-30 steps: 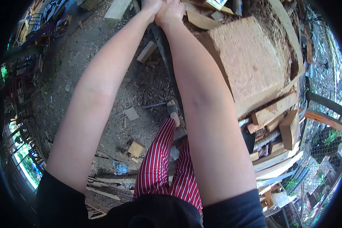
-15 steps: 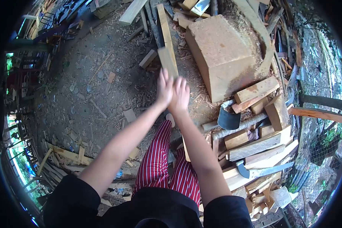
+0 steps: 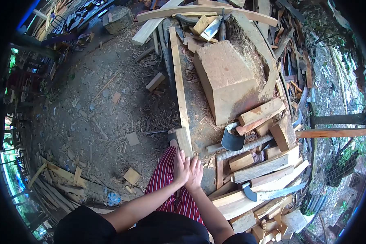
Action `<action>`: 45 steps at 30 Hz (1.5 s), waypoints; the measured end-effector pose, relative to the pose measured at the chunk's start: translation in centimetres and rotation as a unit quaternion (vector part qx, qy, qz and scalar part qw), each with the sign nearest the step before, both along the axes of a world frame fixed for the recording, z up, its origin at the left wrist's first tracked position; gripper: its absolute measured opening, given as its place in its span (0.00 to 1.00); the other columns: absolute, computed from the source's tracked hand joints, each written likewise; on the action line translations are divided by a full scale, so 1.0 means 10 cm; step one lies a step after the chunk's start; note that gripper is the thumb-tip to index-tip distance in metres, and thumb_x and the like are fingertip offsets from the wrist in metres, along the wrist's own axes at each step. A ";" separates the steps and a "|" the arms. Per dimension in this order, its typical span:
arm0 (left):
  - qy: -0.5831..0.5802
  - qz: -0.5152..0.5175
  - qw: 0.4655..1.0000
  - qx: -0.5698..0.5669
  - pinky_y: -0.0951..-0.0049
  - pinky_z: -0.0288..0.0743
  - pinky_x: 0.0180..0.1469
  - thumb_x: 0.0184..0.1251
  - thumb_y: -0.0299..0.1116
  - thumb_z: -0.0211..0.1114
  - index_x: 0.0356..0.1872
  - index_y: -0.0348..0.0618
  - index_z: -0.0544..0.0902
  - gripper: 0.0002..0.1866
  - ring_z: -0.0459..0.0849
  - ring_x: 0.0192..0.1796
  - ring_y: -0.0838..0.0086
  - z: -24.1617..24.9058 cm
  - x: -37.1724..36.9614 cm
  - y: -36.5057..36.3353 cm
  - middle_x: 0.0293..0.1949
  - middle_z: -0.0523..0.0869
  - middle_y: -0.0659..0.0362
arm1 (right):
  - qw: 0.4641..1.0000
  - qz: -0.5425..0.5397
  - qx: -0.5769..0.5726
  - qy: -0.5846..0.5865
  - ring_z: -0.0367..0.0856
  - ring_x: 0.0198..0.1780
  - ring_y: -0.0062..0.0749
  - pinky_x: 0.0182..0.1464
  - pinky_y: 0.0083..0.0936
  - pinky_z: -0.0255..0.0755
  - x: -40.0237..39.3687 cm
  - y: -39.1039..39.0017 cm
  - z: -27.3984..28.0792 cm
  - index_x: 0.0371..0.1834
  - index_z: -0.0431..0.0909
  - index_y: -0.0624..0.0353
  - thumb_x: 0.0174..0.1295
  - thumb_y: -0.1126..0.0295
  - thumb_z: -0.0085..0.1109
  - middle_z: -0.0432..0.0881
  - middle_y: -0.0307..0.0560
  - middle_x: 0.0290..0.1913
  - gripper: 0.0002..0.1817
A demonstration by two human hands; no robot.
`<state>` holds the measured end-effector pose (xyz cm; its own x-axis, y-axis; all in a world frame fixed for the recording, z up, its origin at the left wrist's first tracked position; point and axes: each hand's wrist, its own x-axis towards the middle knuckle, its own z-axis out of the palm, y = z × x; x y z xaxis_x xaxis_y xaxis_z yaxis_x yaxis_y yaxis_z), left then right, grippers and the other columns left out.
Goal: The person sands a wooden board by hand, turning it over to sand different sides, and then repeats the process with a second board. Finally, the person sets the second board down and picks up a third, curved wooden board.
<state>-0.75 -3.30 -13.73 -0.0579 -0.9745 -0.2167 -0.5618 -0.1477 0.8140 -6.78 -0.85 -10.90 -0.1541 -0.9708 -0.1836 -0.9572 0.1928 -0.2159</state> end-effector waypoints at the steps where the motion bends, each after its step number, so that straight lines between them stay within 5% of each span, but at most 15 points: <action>1: 0.010 0.009 1.000 -0.005 0.52 0.61 0.67 0.72 0.41 0.54 0.70 0.29 0.55 0.33 0.68 0.63 0.43 0.04 -0.03 -0.20 0.63 0.67 0.34 | 1.000 -0.005 -0.016 -0.016 0.72 0.49 0.46 0.46 0.35 0.72 -0.03 -0.18 -0.02 0.59 0.68 0.58 0.58 0.64 0.52 0.71 0.56 0.52 0.24; 7: 0.060 -0.010 0.994 -0.092 0.52 0.63 0.64 0.70 0.41 0.55 0.68 0.28 0.60 0.32 0.70 0.62 0.43 -0.17 -0.20 -1.99 0.62 0.70 0.35 | 0.995 -0.027 -0.095 -0.018 0.74 0.49 0.44 0.41 0.35 0.74 -0.19 -1.83 -0.10 0.59 0.68 0.58 0.57 0.65 0.53 0.71 0.53 0.47 0.24; 13: -0.010 -0.018 0.997 -0.070 0.45 0.45 0.73 0.70 0.51 0.51 0.71 0.37 0.60 0.36 0.55 0.75 0.50 -0.17 -0.40 -3.64 0.71 0.62 0.43 | 0.996 -0.020 -0.087 -0.030 0.74 0.48 0.43 0.37 0.33 0.80 -0.39 -3.38 0.02 0.61 0.65 0.54 0.58 0.66 0.54 0.69 0.53 0.49 0.26; 21: -0.036 -0.007 0.996 -0.087 0.44 0.35 0.75 0.65 0.51 0.54 0.69 0.43 0.65 0.34 0.44 0.78 0.53 -0.13 -0.57 -5.37 0.76 0.54 0.50 | 0.987 0.006 -0.152 0.056 0.71 0.55 0.44 0.43 0.34 0.76 -0.53 -5.02 -0.15 0.67 0.61 0.45 0.59 0.61 0.56 0.69 0.53 0.52 0.31; 23: -0.047 0.009 0.993 -0.104 0.52 0.39 0.75 0.64 0.48 0.56 0.66 0.44 0.69 0.31 0.47 0.77 0.50 -0.10 -0.64 -5.68 0.74 0.58 0.47 | 0.990 -0.004 -0.136 0.033 0.71 0.57 0.45 0.46 0.35 0.78 -0.59 -5.32 -0.14 0.65 0.63 0.49 0.59 0.60 0.57 0.69 0.54 0.54 0.29; 27: -0.053 -0.025 0.995 -0.080 0.39 0.35 0.74 0.65 0.49 0.52 0.68 0.43 0.65 0.32 0.44 0.78 0.52 -0.11 -0.68 -6.02 0.76 0.54 0.51 | 0.987 -0.013 -0.156 0.033 0.68 0.60 0.47 0.50 0.37 0.78 -0.64 -5.60 -0.24 0.63 0.66 0.54 0.58 0.60 0.57 0.67 0.55 0.56 0.28; 28: -0.148 -0.051 0.960 -0.231 0.58 0.51 0.72 0.68 0.45 0.51 0.60 0.36 0.72 0.27 0.65 0.70 0.55 -0.53 -0.72 -6.32 0.62 0.74 0.41 | 0.991 -0.018 -0.131 0.037 0.67 0.61 0.47 0.50 0.36 0.78 -0.63 -5.61 -0.22 0.62 0.67 0.54 0.58 0.60 0.57 0.67 0.54 0.57 0.28; 29: -0.088 -0.035 0.976 -0.196 0.59 0.40 0.76 0.68 0.46 0.51 0.63 0.36 0.71 0.28 0.58 0.74 0.58 -0.48 -0.73 -6.23 0.66 0.70 0.42 | 0.992 -0.014 -0.124 0.033 0.67 0.61 0.46 0.51 0.36 0.77 -0.65 -5.60 -0.22 0.61 0.69 0.53 0.58 0.59 0.58 0.67 0.54 0.57 0.27; 31: -0.092 -0.054 0.984 -0.141 0.60 0.43 0.75 0.66 0.49 0.53 0.65 0.38 0.69 0.32 0.58 0.74 0.58 -0.33 -0.71 -6.07 0.66 0.70 0.43 | 0.989 -0.014 -0.135 0.055 0.67 0.60 0.46 0.51 0.36 0.76 -0.62 -5.51 -0.24 0.60 0.70 0.53 0.58 0.59 0.57 0.68 0.54 0.56 0.26; 33: -0.054 -0.038 0.997 -0.047 0.39 0.35 0.74 0.66 0.50 0.51 0.69 0.45 0.63 0.33 0.44 0.78 0.52 -0.15 -0.63 -5.66 0.76 0.54 0.52 | 0.988 -0.019 -0.150 0.032 0.67 0.60 0.47 0.50 0.36 0.75 -0.57 -5.20 -0.28 0.59 0.70 0.52 0.57 0.59 0.57 0.68 0.54 0.56 0.26; 37: -0.025 -0.057 0.997 -0.056 0.40 0.35 0.73 0.68 0.52 0.50 0.73 0.47 0.56 0.36 0.46 0.78 0.53 -0.30 -0.51 -4.62 0.76 0.56 0.55 | 0.978 -0.045 -0.199 -0.053 0.71 0.54 0.48 0.44 0.40 0.75 -0.51 -4.19 -0.34 0.62 0.66 0.57 0.58 0.61 0.55 0.69 0.56 0.53 0.28; 39: -0.031 -0.046 0.998 -0.024 0.40 0.35 0.73 0.70 0.55 0.48 0.74 0.47 0.54 0.37 0.47 0.78 0.55 -0.18 -0.47 -3.92 0.75 0.57 0.56 | 0.985 -0.040 -0.168 -0.022 0.72 0.57 0.54 0.43 0.37 0.79 -0.44 -3.57 -0.31 0.64 0.63 0.59 0.59 0.63 0.56 0.66 0.62 0.61 0.30; 40: -0.050 -0.055 0.997 -0.024 0.39 0.36 0.73 0.71 0.54 0.47 0.75 0.47 0.54 0.36 0.47 0.78 0.55 -0.13 -0.44 -3.56 0.75 0.57 0.55 | 0.997 -0.037 -0.060 -0.024 0.70 0.59 0.53 0.43 0.35 0.79 -0.41 -3.27 -0.12 0.66 0.62 0.58 0.58 0.63 0.56 0.66 0.62 0.62 0.31; 41: -0.052 -0.058 0.997 -0.028 0.38 0.36 0.73 0.72 0.55 0.46 0.75 0.47 0.55 0.35 0.47 0.78 0.55 -0.11 -0.40 -3.19 0.76 0.56 0.55 | 0.996 -0.037 -0.072 0.040 0.71 0.58 0.46 0.48 0.35 0.76 -0.36 -2.94 -0.16 0.64 0.65 0.57 0.57 0.64 0.56 0.68 0.57 0.60 0.29; 45: -0.057 -0.050 0.996 -0.039 0.39 0.39 0.73 0.73 0.53 0.46 0.74 0.44 0.54 0.35 0.50 0.77 0.53 -0.16 -0.30 -1.85 0.74 0.57 0.51 | 0.998 -0.037 -0.050 0.031 0.67 0.63 0.48 0.54 0.34 0.72 -0.25 -1.69 -0.17 0.66 0.63 0.55 0.58 0.63 0.54 0.68 0.59 0.61 0.30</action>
